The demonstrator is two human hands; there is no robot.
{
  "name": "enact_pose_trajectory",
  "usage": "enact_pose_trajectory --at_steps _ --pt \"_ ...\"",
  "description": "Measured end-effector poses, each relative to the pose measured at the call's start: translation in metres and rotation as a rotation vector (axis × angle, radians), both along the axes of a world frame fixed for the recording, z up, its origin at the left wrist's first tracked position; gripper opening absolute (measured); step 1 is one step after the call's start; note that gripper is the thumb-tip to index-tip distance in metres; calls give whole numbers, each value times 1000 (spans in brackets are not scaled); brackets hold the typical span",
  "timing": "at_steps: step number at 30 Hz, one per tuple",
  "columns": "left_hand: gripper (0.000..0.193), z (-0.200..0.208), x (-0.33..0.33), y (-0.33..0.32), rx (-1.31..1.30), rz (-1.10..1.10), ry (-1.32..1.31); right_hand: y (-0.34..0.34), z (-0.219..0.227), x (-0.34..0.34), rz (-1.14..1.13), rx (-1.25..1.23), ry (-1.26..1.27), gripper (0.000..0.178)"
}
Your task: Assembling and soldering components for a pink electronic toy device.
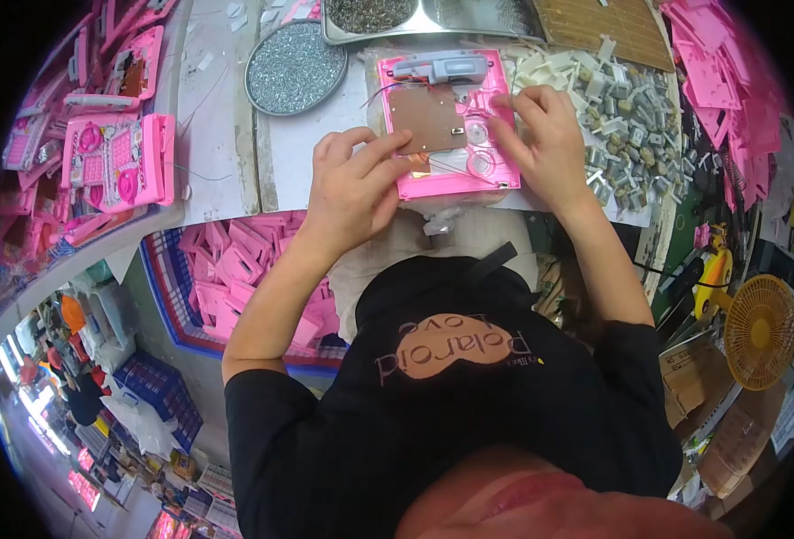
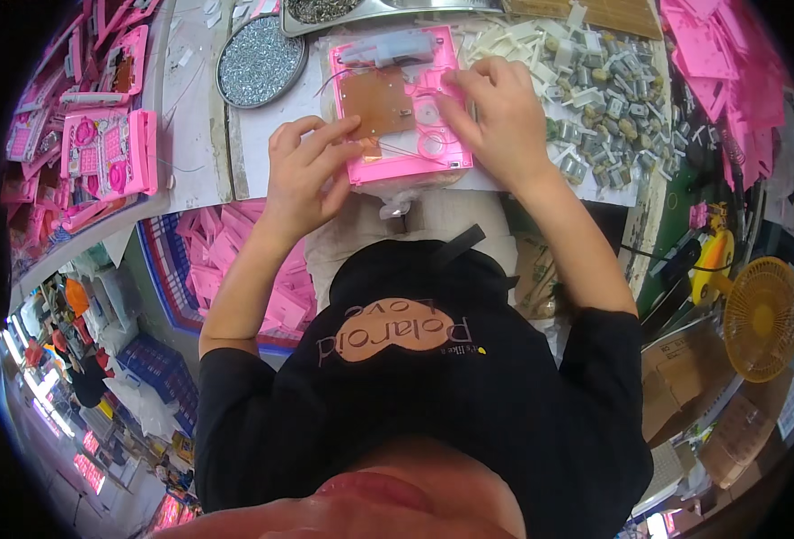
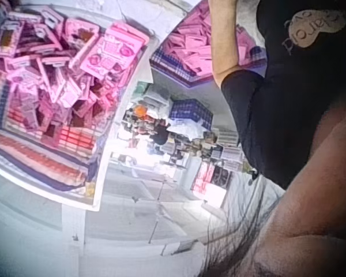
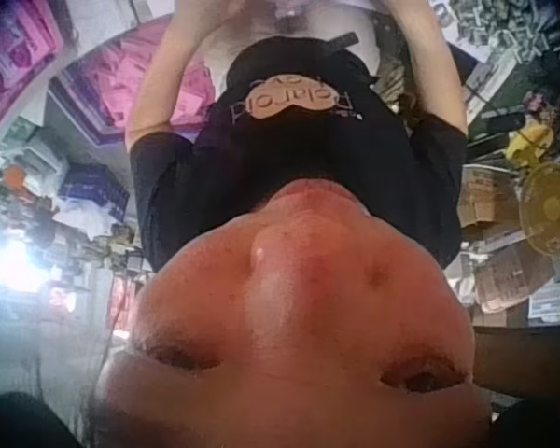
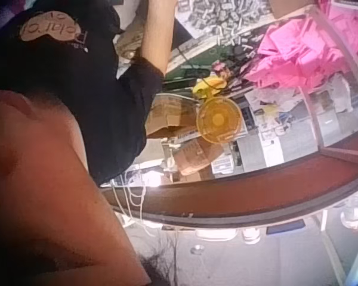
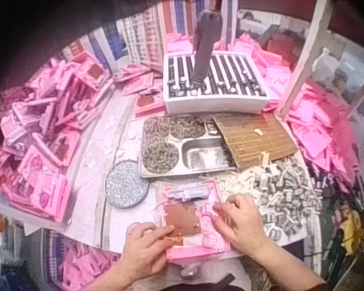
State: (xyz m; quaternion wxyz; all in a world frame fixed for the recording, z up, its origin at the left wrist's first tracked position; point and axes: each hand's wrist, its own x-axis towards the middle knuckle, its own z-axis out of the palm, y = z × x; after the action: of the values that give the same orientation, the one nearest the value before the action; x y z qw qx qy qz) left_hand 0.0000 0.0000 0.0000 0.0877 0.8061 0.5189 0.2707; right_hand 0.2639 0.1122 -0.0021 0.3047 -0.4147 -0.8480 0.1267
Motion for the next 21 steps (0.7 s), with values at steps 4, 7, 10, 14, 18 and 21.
enact_pose_trajectory --at_steps 4,7,10,14,18,21 --pt "30 6 -6 1 -26 14 -8 6 -3 -4 81 -28 18 22" --pt "23 11 -6 0 -36 48 -19 8 -1 -4 122 -56 -1 20" --pt "17 13 4 5 0 77 -61 14 3 -3 161 -100 63 17" --pt "13 3 23 25 34 148 -105 19 10 -12 109 -446 266 15" --pt "12 -7 50 68 158 172 -147 23 12 -13 103 -955 737 18" --pt "10 -6 60 82 144 213 -89 17 7 -5 72 -1049 799 16"
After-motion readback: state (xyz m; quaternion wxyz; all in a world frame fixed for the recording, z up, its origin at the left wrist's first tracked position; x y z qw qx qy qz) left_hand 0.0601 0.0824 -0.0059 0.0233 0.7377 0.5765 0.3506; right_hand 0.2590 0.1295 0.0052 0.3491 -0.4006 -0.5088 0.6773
